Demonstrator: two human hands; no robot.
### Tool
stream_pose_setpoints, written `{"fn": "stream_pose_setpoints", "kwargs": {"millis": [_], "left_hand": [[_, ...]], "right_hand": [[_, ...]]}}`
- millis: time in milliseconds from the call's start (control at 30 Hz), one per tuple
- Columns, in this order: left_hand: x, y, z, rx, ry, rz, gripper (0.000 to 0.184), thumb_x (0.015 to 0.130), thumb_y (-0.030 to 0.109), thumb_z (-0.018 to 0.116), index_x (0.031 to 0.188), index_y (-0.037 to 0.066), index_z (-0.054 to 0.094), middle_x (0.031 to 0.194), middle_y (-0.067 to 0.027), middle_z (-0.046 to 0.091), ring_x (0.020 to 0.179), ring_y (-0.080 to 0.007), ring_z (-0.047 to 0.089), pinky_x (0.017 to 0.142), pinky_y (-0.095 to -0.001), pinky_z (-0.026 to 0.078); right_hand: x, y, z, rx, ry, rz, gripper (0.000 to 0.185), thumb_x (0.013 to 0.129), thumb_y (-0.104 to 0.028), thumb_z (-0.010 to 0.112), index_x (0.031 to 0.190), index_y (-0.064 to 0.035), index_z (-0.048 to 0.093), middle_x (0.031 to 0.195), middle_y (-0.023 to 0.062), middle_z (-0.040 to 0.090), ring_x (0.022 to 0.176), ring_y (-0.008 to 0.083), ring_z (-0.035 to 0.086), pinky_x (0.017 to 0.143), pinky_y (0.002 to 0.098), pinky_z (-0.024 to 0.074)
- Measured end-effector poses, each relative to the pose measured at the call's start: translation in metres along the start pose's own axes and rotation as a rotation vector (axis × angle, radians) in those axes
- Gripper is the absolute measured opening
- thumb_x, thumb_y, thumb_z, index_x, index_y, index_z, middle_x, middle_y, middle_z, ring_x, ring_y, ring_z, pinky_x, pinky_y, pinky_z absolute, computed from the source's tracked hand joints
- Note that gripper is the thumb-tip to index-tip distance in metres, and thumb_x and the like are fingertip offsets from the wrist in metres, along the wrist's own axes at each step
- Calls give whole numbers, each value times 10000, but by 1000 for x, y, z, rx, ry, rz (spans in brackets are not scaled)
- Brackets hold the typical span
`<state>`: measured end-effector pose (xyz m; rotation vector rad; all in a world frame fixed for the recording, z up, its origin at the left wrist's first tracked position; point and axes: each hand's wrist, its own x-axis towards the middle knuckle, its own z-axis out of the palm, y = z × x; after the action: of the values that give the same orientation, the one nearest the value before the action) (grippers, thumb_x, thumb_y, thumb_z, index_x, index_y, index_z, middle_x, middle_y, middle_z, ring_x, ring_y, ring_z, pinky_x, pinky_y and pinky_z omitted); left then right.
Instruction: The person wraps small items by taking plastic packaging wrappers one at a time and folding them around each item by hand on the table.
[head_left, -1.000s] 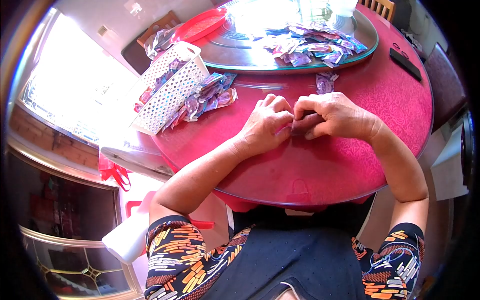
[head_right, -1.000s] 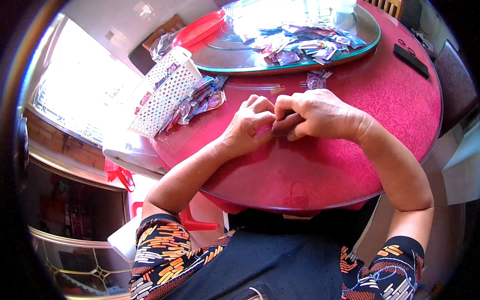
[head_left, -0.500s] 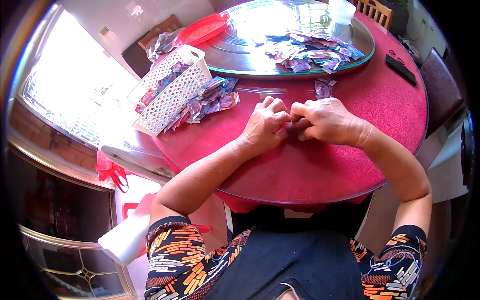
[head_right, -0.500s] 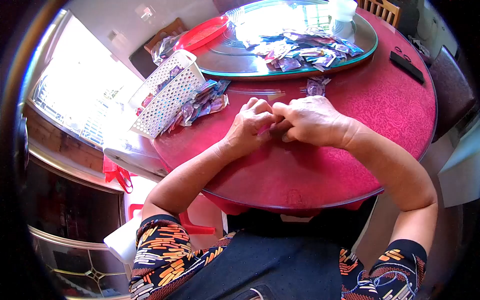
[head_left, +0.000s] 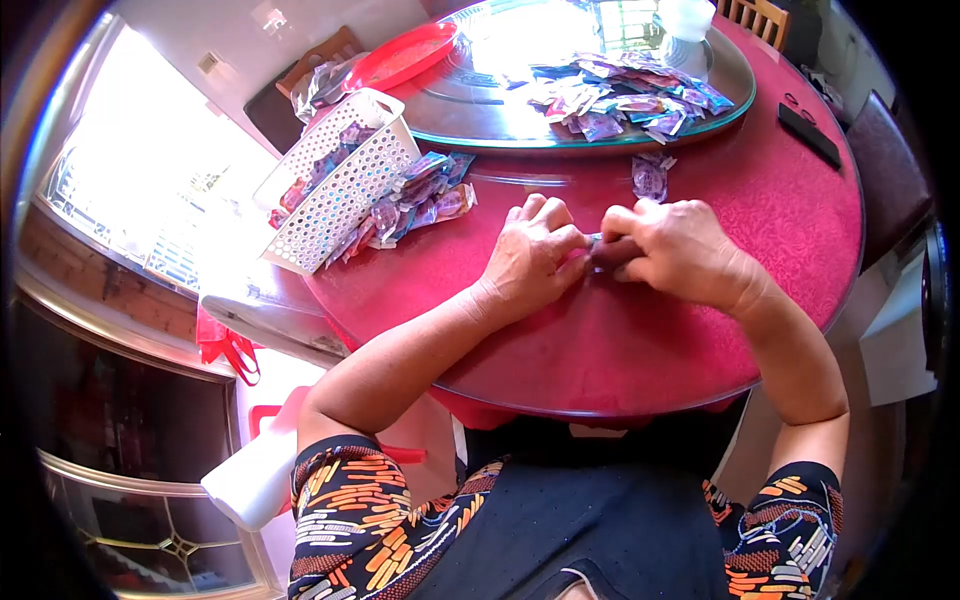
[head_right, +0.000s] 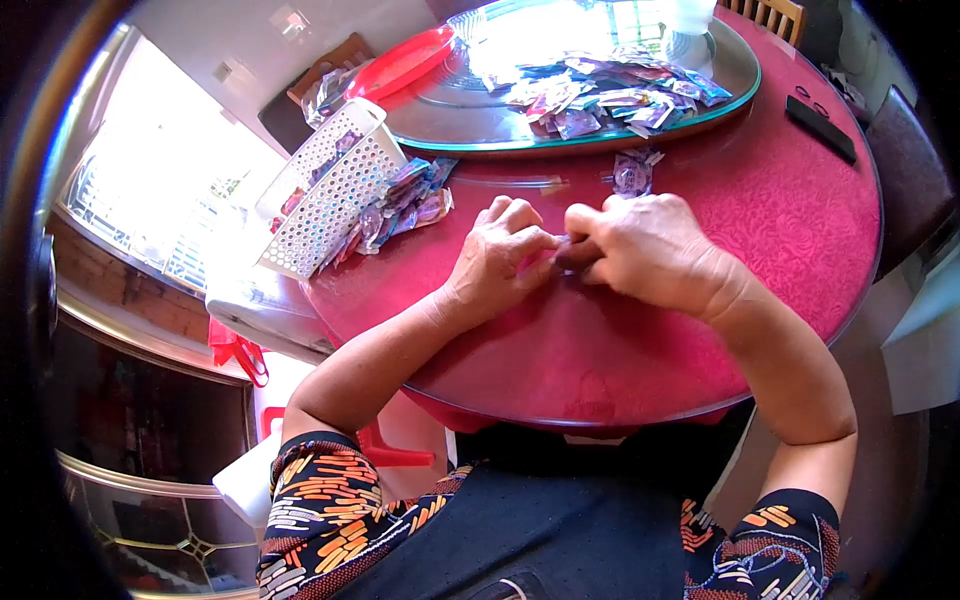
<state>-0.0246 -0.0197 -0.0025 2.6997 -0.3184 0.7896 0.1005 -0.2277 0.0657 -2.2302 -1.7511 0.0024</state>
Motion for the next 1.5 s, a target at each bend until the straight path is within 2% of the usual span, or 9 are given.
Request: {"fn": "stream_pose_setpoints", "kwargs": {"millis": [133, 267, 600, 800, 1000, 1067, 1200, 1300, 1500], "left_hand": [[1, 1, -1, -14, -1, 6, 221, 802, 203, 844, 990, 126, 758, 972, -70, 607, 992, -313, 578, 848, -470, 479], [0, -2, 3, 4, -3, 1, 221, 801, 194, 848, 993, 128, 759, 970, -65, 607, 991, -310, 577, 845, -468, 479], [1, 1, 2, -19, 29, 23, 214, 806, 205, 853, 953, 114, 727, 961, -64, 604, 973, -311, 573, 842, -465, 474], [-1, -4, 1, 34, -17, 15, 234, 816, 220, 851, 1015, 151, 750, 974, -59, 601, 998, -312, 575, 848, -461, 474], [0, -1, 0, -7, -5, 2, 235, 815, 226, 854, 1007, 149, 742, 981, -54, 599, 1003, -304, 571, 845, -463, 471], [0, 0, 0, 2, -11, -7, 240, 813, 221, 855, 1010, 146, 739, 988, -54, 602, 1007, -303, 571, 850, -463, 472], [1, 1, 0, -5, 30, 5, 246, 804, 185, 848, 1014, 139, 730, 994, -54, 609, 1011, -306, 575, 869, -465, 483], [1, 0, -1, -28, 19, 38, 236, 796, 147, 841, 1000, 134, 724, 988, -57, 612, 1000, -311, 579, 878, -467, 493], [1, 1, 0, -55, 9, 53, 212, 793, 105, 834, 969, 128, 719, 982, -68, 616, 979, -319, 581, 877, -462, 502]], "right_hand": [[3, 20, -7, -125, -10, 161, 271, 883, -340, 794, 1054, -148, 707, 903, 128, 778, 899, 334, 768, 783, 479, 583], [8, 17, 8, 240, 160, -45, 304, 895, -357, 783, 1075, -135, 680, 968, 139, 764, 944, 328, 752, 805, 471, 573], [10, 27, -10, 86, -62, 160, 319, 843, -333, 815, 1059, -112, 738, 996, 83, 806, 975, 270, 766, 811, 421, 576], [10, 13, 7, 275, -63, -102, 383, 787, -276, 853, 1102, -140, 682, 1027, 167, 737, 993, 362, 725, 844, 450, 559], [2, 28, -27, 150, -256, 62, 312, 660, -218, 840, 932, -127, 719, 868, 104, 768, 838, 310, 743, 758, 431, 549], [1, 30, -34, 154, -317, 136, 305, 686, -202, 841, 948, -120, 708, 857, 102, 768, 848, 300, 753, 760, 427, 552], [8, 32, -5, 314, 35, -78, 343, 804, -261, 846, 1076, -120, 691, 910, 112, 769, 900, 321, 761, 797, 434, 563], [13, 23, 10, 269, 26, -105, 355, 840, -323, 828, 1106, -133, 689, 942, 146, 763, 941, 351, 745, 817, 457, 559], [8, 30, -23, 86, -164, 205, 399, 790, -341, 845, 1085, -118, 697, 970, 120, 782, 949, 313, 753, 815, 447, 560]]}}
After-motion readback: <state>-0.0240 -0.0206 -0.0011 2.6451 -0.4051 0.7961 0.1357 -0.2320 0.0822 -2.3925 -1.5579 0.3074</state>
